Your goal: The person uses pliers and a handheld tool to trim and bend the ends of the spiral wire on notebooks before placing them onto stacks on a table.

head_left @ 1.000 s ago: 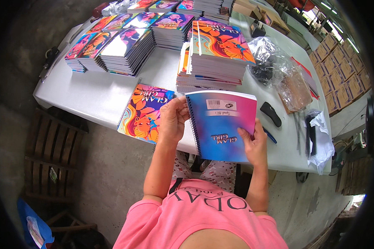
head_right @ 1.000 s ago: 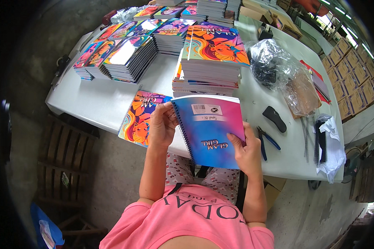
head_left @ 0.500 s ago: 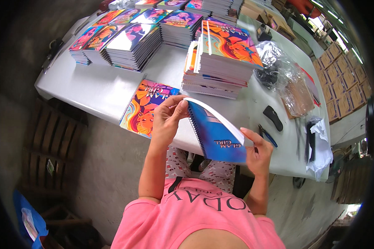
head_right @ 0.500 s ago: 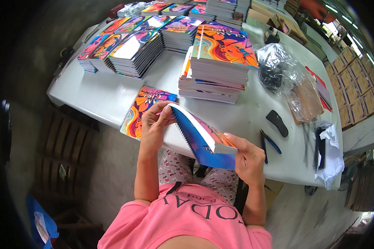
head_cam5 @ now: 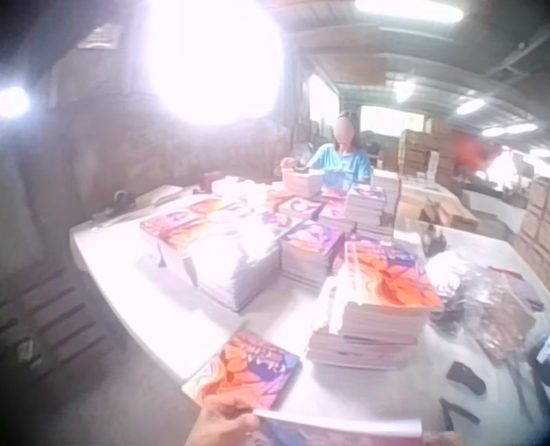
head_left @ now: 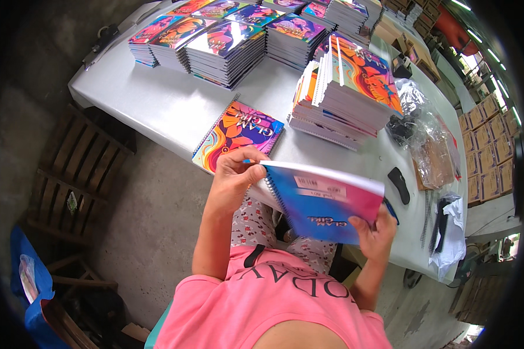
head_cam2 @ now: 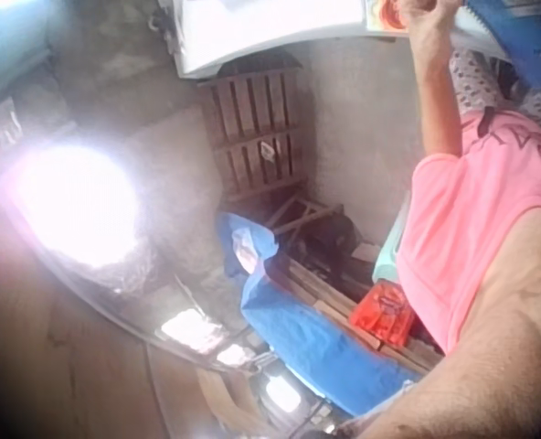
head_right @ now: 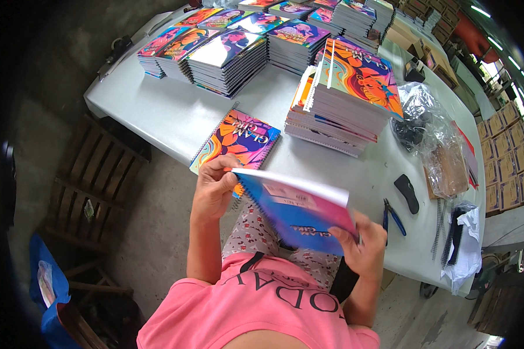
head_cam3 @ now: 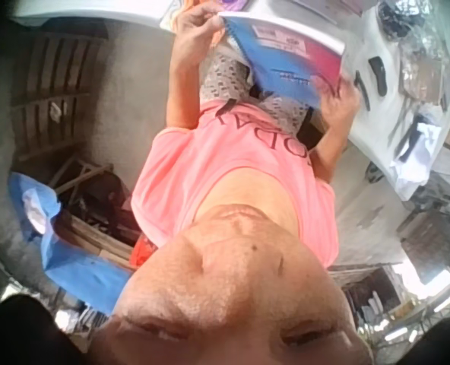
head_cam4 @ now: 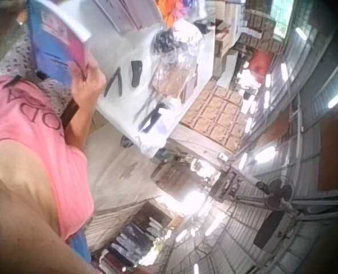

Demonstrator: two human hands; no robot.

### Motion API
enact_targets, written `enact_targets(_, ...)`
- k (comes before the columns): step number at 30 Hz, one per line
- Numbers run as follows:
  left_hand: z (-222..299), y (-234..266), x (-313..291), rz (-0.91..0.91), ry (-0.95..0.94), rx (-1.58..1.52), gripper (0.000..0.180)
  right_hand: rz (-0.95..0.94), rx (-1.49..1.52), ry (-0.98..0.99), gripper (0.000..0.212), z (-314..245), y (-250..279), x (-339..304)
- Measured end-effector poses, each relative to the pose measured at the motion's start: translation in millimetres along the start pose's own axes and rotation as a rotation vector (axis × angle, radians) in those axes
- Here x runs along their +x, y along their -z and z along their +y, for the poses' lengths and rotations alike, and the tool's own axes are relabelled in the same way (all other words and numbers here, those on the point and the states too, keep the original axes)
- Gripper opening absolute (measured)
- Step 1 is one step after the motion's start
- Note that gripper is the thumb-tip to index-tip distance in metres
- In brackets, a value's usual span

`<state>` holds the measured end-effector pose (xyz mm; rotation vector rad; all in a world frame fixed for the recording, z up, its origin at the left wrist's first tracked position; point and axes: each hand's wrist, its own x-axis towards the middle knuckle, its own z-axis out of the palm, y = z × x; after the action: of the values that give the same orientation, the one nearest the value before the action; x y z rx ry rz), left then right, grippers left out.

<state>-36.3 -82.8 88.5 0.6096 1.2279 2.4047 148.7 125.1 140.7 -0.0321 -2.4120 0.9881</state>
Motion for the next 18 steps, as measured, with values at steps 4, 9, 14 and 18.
enact_targets(4, 18, 14, -1, 0.105, -0.114, 0.062, 0.016, -0.064, 0.139, -0.127, 0.026, 5, -23, 28)
enact_targets(9, 65, 42, 2, 0.077, -0.729, 0.414, 0.016, -0.012, -0.017, 0.411, 0.029, -11, -55, 107)
enact_targets(14, 77, 94, -5, 0.209, -0.64, 0.44, 0.016, 0.044, 0.048, 0.547, 0.037, -26, -89, 127)
enact_targets(18, -10, 151, -20, 0.45, -0.201, 1.033, 0.041, -0.207, 0.377, 0.192, 0.017, -31, -86, 127)
